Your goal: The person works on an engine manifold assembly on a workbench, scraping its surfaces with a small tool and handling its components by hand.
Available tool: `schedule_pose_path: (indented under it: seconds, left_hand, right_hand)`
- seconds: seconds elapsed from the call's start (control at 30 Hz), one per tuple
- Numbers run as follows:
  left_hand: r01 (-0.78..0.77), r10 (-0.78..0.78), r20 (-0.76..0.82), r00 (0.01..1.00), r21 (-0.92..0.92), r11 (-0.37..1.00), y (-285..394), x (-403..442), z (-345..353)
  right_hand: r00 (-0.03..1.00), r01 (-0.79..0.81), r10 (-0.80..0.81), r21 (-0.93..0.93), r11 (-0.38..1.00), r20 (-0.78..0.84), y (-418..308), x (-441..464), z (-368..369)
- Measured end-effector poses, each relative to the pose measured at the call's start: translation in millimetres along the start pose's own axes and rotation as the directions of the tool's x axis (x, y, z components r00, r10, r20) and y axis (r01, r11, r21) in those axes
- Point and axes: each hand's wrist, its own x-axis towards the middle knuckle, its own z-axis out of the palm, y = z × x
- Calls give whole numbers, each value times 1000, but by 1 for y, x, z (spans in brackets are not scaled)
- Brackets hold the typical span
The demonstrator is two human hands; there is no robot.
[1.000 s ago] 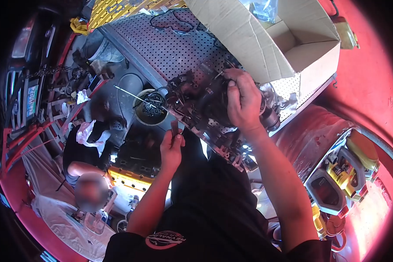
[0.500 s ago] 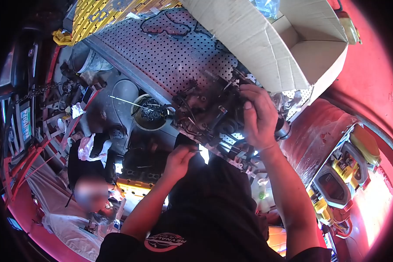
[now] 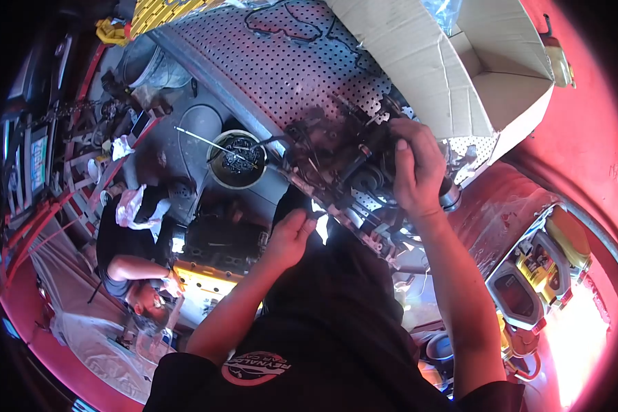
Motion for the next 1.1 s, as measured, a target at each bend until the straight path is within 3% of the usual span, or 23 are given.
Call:
schedule_pose_path:
  seconds: [0.07, 0.1, 0.17, 0.2, 0.3, 0.33, 0.43, 0.57, 0.7, 0.87, 0.97, 1.03, 1.1]
  left_hand:
    - [110, -120, -86, 989, -112, 988, -1, -7, 11]
    - [115, -156, -140, 978, -267, 957, -6, -9, 20]
    - [74, -237, -229, 944, -553, 830, -23, -7, 40]
    - [142, -335, -157, 929, -685, 714, -30, -8, 47]
    - [58, -350, -275, 896, -707, 705, -43, -4, 80]
    - [12, -412, -301, 860, -794, 607, -33, 1, 90]
    - [-24, -438, -397, 806, -762, 647, -21, 12, 103]
    - [-60, -525, -407, 748, -828, 557, -5, 16, 115]
    - [-110, -428, -516, 742, -723, 682, -25, 22, 135]
    - [-42, -477, -515, 712, -710, 703, -28, 24, 144]
    - [-9, -479, -555, 680, -660, 751, -27, 28, 150]
    - [70, -551, -479, 683, -708, 703, -4, 19, 138]
    - [53, -520, -485, 703, -693, 719, 2, 16, 140]
  right_hand:
    - [1000, 0, 0, 4, 1000, 3, 3, 0, 0]
    - [1000, 3, -3, 7, 1000, 4, 4, -1, 1]
    - [1000, 6, -6, 20, 1000, 3, 6, 0, 1]
    - [1000, -8, 8, 29, 1000, 4, 6, 0, 2]
    - [1000, -20, 20, 17, 1000, 0, 10, -2, 4]
    - [1000, -3, 3, 6, 1000, -2, 11, -3, 5]
    - [999, 32, -32, -10, 999, -5, 15, -4, 6]
    - [999, 45, -45, -21, 999, 2, 25, -1, 10]
    - [999, 40, -40, -62, 997, 3, 24, -2, 11]
    - [997, 78, -75, -164, 983, 26, 20, -2, 10]
    - [992, 127, -124, -124, 984, 31, 28, 0, 12]
    - [985, 171, -166, -155, 973, 46, 28, 0, 11]
    - [984, 177, -170, -151, 973, 60, 28, 1, 11]
